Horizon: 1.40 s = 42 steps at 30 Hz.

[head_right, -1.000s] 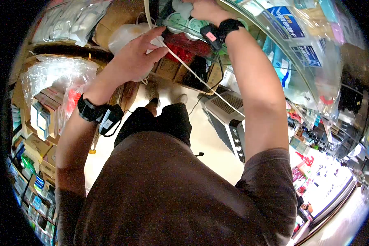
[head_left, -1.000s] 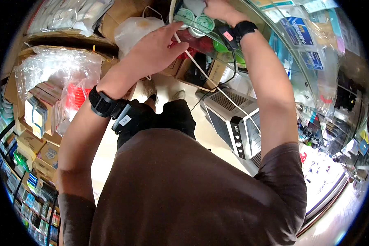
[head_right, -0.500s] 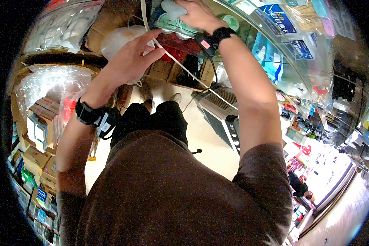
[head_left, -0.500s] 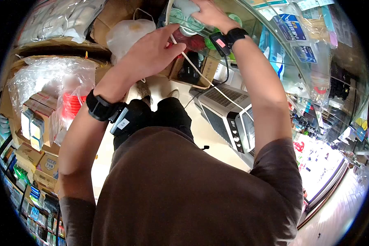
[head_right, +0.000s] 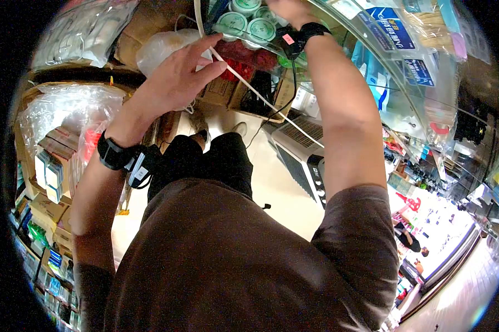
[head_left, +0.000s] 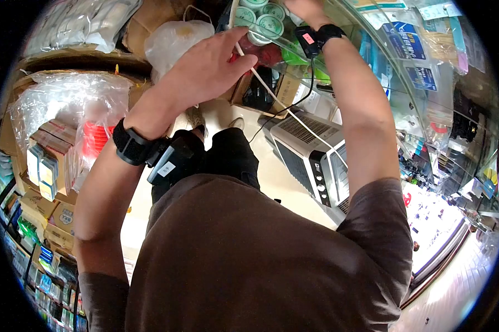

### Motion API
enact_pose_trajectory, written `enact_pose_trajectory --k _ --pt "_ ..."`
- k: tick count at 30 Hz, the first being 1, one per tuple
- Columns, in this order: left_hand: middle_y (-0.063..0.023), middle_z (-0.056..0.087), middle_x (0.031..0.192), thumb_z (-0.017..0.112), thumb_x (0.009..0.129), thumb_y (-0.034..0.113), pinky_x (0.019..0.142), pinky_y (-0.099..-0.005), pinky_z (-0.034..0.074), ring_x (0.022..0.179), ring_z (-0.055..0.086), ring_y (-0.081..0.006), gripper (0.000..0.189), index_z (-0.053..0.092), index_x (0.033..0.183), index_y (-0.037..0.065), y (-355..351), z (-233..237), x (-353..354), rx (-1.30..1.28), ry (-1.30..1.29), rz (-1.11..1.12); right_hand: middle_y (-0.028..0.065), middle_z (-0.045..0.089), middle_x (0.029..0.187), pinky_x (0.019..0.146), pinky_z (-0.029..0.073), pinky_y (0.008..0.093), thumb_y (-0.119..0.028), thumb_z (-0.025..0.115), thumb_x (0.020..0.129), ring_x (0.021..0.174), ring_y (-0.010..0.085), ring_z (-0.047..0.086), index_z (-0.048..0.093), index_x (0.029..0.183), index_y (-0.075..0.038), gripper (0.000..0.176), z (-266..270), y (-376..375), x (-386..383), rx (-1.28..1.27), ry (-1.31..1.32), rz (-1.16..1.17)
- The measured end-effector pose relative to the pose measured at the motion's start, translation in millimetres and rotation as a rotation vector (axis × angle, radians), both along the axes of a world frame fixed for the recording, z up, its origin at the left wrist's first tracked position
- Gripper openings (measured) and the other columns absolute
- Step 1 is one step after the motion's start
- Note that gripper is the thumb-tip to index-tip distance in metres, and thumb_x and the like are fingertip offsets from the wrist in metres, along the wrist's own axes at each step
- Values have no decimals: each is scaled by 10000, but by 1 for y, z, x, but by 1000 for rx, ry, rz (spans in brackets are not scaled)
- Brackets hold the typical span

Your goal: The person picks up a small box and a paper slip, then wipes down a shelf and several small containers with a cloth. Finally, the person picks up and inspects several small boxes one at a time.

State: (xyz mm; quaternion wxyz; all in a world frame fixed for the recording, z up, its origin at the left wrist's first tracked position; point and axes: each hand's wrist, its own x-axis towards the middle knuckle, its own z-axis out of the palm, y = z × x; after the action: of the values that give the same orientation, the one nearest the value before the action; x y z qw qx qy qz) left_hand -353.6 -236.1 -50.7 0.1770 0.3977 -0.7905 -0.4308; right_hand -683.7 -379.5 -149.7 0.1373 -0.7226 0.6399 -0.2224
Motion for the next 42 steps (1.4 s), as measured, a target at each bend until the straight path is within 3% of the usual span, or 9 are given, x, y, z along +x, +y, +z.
enact_pose_trajectory --k 4,9,13,16,17,27,35,38,42 --pt "-260 700 1156 642 1010 387 894 -418 559 1103 714 -342 607 496 1475 25 1 3 3 8 29 18 328 664 1202 959 514 494 -242 609 879 1107 483 640 662 1217 31 437 31 13 -3 282 263 -276" --pt "-262 695 1157 652 1004 392 901 -419 556 1086 717 -348 610 492 1472 35 1 -6 6 -30 44 21 363 655 1161 950 499 516 -228 609 862 1106 510 627 648 1202 81 461 23 28 -30 160 114 -320" --pt "-262 690 1151 647 1003 403 910 -426 551 1075 711 -361 606 483 1473 59 -1 3 9 82 40 3 366 635 1230 1044 453 501 -345 617 894 1203 492 595 632 1267 49 543 31 45 -49 84 432 -337" --pt "-261 690 1145 637 1003 407 915 -431 546 1075 703 -372 602 482 1477 71 -1 2 10 53 39 4 134 582 1481 1103 455 515 -353 717 854 1314 424 561 625 1415 -201 588 31 48 -69 179 487 -450" --pt "-261 691 1143 634 1003 407 917 -432 545 1076 700 -376 600 482 1479 75 -1 1 10 25 35 2 188 635 1394 1062 466 546 -506 667 854 1265 446 594 629 1400 -178 638 17 50 -90 15 602 -394" --pt "-270 654 1254 613 1004 424 967 -424 521 1105 679 -379 633 474 1492 45 -1 -3 2 18 22 -21 272 520 1496 1117 441 493 -560 709 824 1367 443 510 534 1466 -57 834 58 62 -95 50 588 -319" --pt "-260 660 1265 638 993 411 943 -422 531 1067 690 -359 648 479 1491 29 2 -7 -3 37 55 17 283 582 1426 1095 464 474 -547 713 814 1308 454 562 559 1428 -16 826 44 72 -110 218 620 -462" --pt "-264 671 1234 651 989 400 928 -417 537 1030 692 -349 642 488 1482 22 -1 -12 -4 -8 70 23 281 661 1306 1046 500 467 -526 708 818 1234 439 627 635 1337 7 748 89 101 -45 366 541 -553" --pt "-227 706 1078 667 986 372 847 -390 540 920 686 -308 628 495 1473 16 -3 -12 -7 30 86 18 274 680 1279 1038 521 438 -462 707 823 1224 403 648 662 1268 32 666 87 124 -36 532 530 -672"
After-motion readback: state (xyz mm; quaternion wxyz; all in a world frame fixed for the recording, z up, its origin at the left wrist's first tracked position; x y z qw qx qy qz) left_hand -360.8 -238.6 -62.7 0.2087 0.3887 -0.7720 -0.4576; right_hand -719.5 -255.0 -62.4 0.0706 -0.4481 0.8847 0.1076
